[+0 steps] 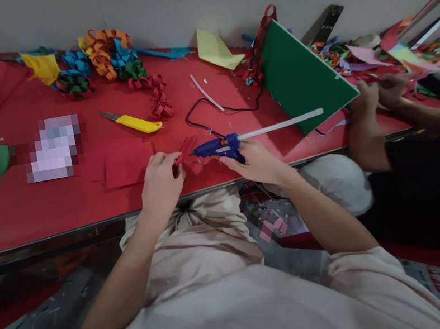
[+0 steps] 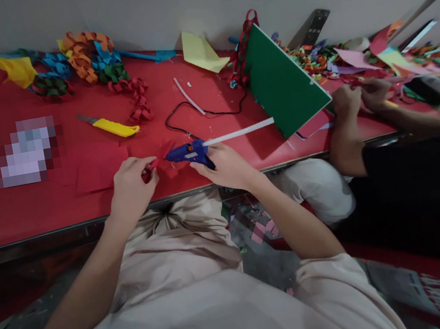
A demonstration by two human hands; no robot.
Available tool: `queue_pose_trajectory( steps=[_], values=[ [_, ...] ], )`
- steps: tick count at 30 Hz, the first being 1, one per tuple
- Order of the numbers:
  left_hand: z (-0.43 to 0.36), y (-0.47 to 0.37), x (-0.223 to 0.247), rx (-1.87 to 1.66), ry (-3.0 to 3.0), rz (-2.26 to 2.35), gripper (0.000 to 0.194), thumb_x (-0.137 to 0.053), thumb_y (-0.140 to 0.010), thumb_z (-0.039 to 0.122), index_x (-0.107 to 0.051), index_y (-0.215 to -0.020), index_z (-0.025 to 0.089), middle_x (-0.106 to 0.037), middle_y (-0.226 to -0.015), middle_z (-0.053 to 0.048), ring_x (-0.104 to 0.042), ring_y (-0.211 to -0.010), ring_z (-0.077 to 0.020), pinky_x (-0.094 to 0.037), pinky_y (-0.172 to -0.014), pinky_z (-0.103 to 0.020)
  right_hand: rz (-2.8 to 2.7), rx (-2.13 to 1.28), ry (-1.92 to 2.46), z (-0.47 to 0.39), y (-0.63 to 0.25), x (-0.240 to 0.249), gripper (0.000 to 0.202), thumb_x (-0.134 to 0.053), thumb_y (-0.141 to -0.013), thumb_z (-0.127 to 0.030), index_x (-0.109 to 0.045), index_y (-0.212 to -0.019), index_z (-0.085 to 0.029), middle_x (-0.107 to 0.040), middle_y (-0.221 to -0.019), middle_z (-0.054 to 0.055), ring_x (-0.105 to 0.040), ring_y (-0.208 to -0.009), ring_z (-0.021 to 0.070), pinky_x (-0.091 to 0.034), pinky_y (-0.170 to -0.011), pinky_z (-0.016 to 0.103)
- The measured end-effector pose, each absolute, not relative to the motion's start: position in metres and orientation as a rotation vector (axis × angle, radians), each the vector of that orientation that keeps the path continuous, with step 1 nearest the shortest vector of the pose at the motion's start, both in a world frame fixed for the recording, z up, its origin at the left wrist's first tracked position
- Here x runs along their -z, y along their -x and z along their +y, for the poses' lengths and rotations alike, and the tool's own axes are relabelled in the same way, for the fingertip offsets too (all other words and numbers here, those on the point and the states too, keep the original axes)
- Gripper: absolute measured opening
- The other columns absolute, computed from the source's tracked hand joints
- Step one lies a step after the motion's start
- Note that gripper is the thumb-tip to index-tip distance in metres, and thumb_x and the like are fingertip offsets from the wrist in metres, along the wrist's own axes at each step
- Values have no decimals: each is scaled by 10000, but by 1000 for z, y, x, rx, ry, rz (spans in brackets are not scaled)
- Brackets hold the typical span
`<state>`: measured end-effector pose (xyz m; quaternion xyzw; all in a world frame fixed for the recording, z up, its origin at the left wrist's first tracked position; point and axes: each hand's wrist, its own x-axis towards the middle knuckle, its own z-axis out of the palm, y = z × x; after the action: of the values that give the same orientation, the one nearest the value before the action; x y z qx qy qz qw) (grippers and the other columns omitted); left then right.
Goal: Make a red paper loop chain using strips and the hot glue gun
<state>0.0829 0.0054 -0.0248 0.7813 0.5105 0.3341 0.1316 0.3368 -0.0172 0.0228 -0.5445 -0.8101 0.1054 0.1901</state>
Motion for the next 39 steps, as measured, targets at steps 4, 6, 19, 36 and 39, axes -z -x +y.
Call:
queue_pose_trajectory(
  steps=[4, 6, 19, 36, 39],
  values=[
    [5, -82, 25, -969, -2261, 1475, 301, -590, -912, 131, -715, -1184, 158, -681, -1039, -105, -623, -969, -246, -542, -930, -391, -2371, -271, 1552, -14, -328, -22, 406, -497, -1039, -459, -742, -1080, -138, -791, -1083, 178, -709, -1053, 336, -539, -941, 442],
    [5, -82, 25, -971, -2259, 1470, 322, -592, -902, 124, -715, -1199, 143, -678, -1045, -110, -622, -969, -248, -542, -937, -395, -2418, -238, 1562, -13, -324, -22, 409, -491, -1046, -456, -734, -1058, -128, -789, -1070, 188, -711, -1042, 338, -531, -951, 443],
    [5, -81, 26, -968, -2248, 1469, 339, -610, -878, 122, -720, -1197, 148, -677, -1042, -108, -618, -968, -255, -540, -935, -405, -2497, -121, 1581, -12, -321, -23, 385, -483, -1059, -428, -720, -1074, -125, -786, -1084, 190, -717, -1054, 329, -505, -982, 439],
    [4, -81, 26, -1009, -2272, 1444, 330, -564, -913, 135, -724, -1200, 156, -673, -1030, -104, -625, -1001, -261, -541, -946, -397, -2377, -5, 1722, 15, -345, -19, 446, -442, -1067, -470, -711, -1084, -114, -762, -1120, 214, -709, -1023, 329, -511, -926, 448],
    [4, -81, 26, -1002, -2280, 1447, 323, -556, -919, 141, -723, -1194, 163, -669, -1025, -105, -617, -996, -260, -537, -950, -401, -2361, 10, 1747, 17, -345, -19, 462, -437, -1064, -475, -716, -1070, -107, -764, -1098, 216, -708, -992, 325, -509, -900, 437]
  ],
)
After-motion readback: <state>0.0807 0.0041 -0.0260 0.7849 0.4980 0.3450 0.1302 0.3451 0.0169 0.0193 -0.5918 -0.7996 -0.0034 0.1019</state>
